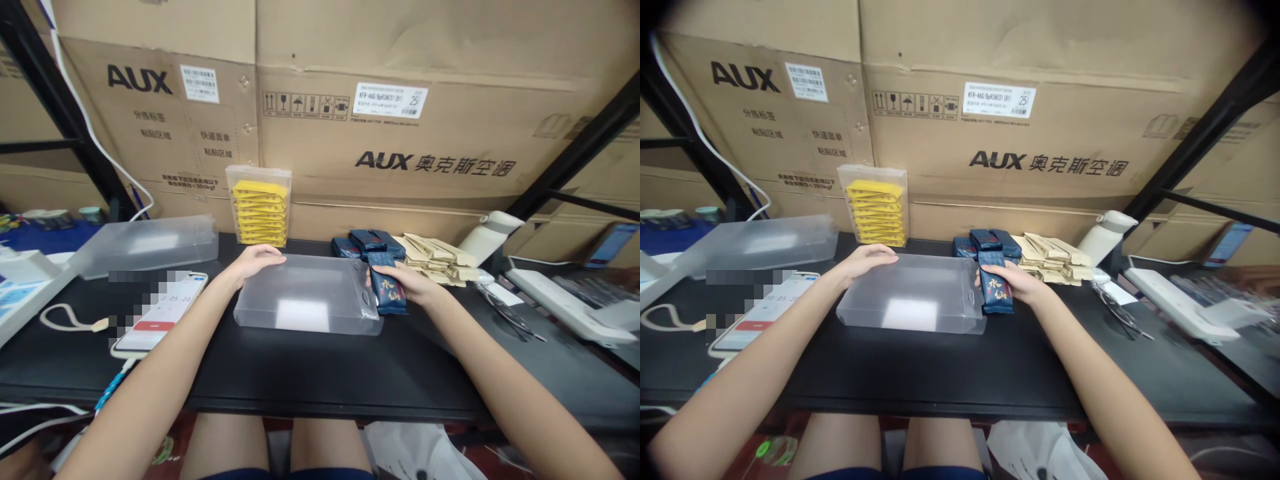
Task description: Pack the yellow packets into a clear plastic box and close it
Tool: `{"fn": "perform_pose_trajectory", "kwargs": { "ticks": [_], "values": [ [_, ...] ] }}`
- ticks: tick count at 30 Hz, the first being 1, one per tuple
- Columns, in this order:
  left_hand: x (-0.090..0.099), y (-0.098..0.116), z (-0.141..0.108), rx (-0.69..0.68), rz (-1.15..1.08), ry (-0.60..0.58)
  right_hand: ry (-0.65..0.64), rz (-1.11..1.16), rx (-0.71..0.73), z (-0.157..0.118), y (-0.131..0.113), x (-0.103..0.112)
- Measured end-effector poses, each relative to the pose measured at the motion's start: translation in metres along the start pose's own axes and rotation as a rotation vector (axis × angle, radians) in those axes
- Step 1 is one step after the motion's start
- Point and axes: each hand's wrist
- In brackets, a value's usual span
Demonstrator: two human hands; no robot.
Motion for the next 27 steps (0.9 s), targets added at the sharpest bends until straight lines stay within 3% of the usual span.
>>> {"fn": "perform_pose_trajectory", "kwargs": {
  "ticks": [8,18,27],
  "values": [
    [0.002,-0.001,0.001,0.038,-0.04,-0.045,-0.124,0.184,-0.041,-0.006,-0.007,-0.004],
    [0.003,-0.002,0.004,0.066,-0.082,-0.062,-0.128,0.067,-0.1,-0.003,-0.006,0.002],
    [0.002,-0.002,0.003,0.053,-0.091,-0.063,-0.289,0.06,-0.124,-0.003,-0.004,0.009]
  ]
}}
Point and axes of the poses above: each hand's wrist, its own z-axis towards the middle knuckle, its own x-axis out of the back of the hand, y = z × x, and after that the axes turned 10 degrees about x, right-handed
